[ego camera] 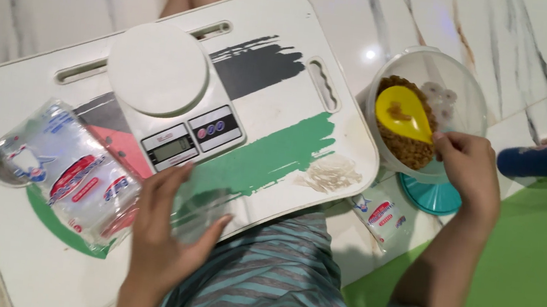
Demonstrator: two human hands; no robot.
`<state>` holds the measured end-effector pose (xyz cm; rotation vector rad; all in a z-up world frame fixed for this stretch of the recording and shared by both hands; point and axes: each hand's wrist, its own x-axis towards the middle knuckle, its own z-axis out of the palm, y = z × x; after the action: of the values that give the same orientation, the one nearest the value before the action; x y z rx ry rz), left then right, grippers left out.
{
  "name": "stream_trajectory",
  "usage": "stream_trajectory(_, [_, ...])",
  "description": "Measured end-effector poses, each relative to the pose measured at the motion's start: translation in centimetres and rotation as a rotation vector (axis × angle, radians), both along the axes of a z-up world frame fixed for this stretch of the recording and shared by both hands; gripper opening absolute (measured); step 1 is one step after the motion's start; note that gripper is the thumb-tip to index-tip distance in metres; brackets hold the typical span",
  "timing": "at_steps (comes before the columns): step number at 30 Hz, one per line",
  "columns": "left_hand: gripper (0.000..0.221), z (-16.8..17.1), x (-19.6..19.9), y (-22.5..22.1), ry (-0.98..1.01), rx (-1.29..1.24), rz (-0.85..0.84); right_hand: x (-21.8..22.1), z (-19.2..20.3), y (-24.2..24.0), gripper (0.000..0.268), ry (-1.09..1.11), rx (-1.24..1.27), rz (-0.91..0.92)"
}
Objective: Portioning pet food into small plastic bags and weighing them on a digital scale.
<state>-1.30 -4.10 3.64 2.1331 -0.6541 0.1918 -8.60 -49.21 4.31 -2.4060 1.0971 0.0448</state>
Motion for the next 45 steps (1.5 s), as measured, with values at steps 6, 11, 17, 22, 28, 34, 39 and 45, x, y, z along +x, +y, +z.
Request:
stream_trajectory(6, [0.088, -0.6, 1.1, -2.7, 0.054, 0.021, -0.04, 2.7, 5.4, 7.5, 0.031, -0.026, 0.016, 0.322])
stream_trajectory(11, [0.088, -1.2, 1.2, -3.7, -0.022, 0.045, -0.001, 4.7, 8.5, 13.5, 0.027, 0.028, -0.132, 0.576])
stream_trajectory(17, [0.086, -0.7, 1.0, -3.6, -0.057, 0.013, 0.066, 5.1, 9.9, 17.0, 0.022, -0.041, -0.531, 0.927])
stream_trajectory(22, [0.085, -0.7, 0.8, -3.5, -0.039, 0.016, 0.108, 4.1, 11.7, 19.4, 0.02, -0.095, -0.808, 0.979])
stream_trajectory(28, [0.086, -0.9, 0.9, -4.0, -0.091, -0.041, 0.131, 2.5, 12.8, 21.0, 0.023, -0.223, -1.241, 1.017])
stream_trajectory(34, [0.085, -0.6, 0.9, -3.1, -0.093, -0.071, 0.06, 2.1, 9.8, 13.2, 0.016, -0.192, -1.078, 0.71])
stream_trajectory(39, [0.074, 0.0, 0.8, -1.2, -0.034, -0.062, 0.092, 5.2, 0.0, -2.4, 0.026, 0.249, -0.728, 0.05])
stream_trajectory(45, [0.074, 0.6, 0.3, 0.2, -0.025, -0.033, 0.135, 5.8, -16.7, -11.9, 0.03, 0.449, -0.458, -0.218])
